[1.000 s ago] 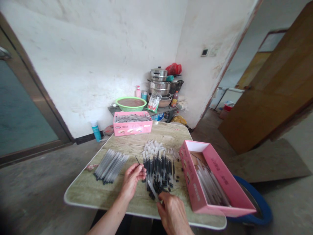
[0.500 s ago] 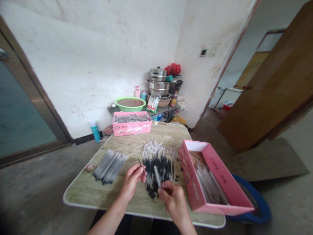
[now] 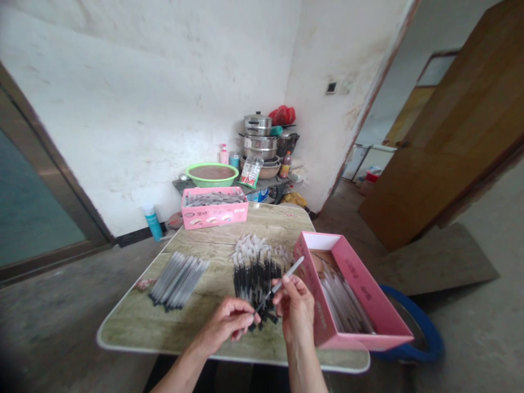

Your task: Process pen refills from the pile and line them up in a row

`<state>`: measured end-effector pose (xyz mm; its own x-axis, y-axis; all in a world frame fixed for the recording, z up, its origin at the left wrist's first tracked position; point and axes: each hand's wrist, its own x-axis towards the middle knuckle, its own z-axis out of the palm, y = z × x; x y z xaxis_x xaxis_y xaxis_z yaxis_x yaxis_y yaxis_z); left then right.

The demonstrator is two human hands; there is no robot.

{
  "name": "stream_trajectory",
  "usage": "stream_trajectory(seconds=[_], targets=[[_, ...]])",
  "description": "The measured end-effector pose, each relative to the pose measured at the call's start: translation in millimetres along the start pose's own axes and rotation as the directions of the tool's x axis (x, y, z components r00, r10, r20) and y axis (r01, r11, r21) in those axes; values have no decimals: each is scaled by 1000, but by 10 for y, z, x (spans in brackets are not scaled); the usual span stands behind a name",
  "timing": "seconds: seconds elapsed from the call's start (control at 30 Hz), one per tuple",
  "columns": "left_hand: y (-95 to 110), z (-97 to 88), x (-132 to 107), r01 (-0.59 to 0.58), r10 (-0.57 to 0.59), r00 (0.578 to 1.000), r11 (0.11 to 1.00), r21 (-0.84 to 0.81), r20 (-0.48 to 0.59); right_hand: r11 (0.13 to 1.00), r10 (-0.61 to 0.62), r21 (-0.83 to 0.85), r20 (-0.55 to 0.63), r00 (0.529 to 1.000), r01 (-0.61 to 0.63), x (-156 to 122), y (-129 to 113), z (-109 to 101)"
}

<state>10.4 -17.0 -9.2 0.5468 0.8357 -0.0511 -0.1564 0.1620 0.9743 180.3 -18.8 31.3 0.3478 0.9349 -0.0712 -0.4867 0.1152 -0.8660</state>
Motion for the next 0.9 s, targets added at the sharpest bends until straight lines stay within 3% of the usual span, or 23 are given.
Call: stream_trajectory(seconds=[0.27, 0.47, 0.67, 0.77, 0.9], targets=[[-31, 33, 25, 2, -4, 999, 999, -49, -33, 998, 29, -65, 51, 998, -25, -56, 81, -27], [-23, 134, 64, -49, 5, 982, 972, -229, -189, 984, 139, -114, 36, 990, -134, -102, 279, -40], [-76, 206, 126, -76, 6, 925, 982, -171, -380, 967, 242, -107, 109, 964, -231, -174, 461, 21], [-85, 183, 146, -91, 14, 886, 985, -145, -463, 943, 320, -147, 176, 931, -297, -210, 445, 58], [-69, 138, 147, -57, -33, 916, 976, -210, -401, 888, 457, -218, 310, 834, -405, -288, 423, 135]])
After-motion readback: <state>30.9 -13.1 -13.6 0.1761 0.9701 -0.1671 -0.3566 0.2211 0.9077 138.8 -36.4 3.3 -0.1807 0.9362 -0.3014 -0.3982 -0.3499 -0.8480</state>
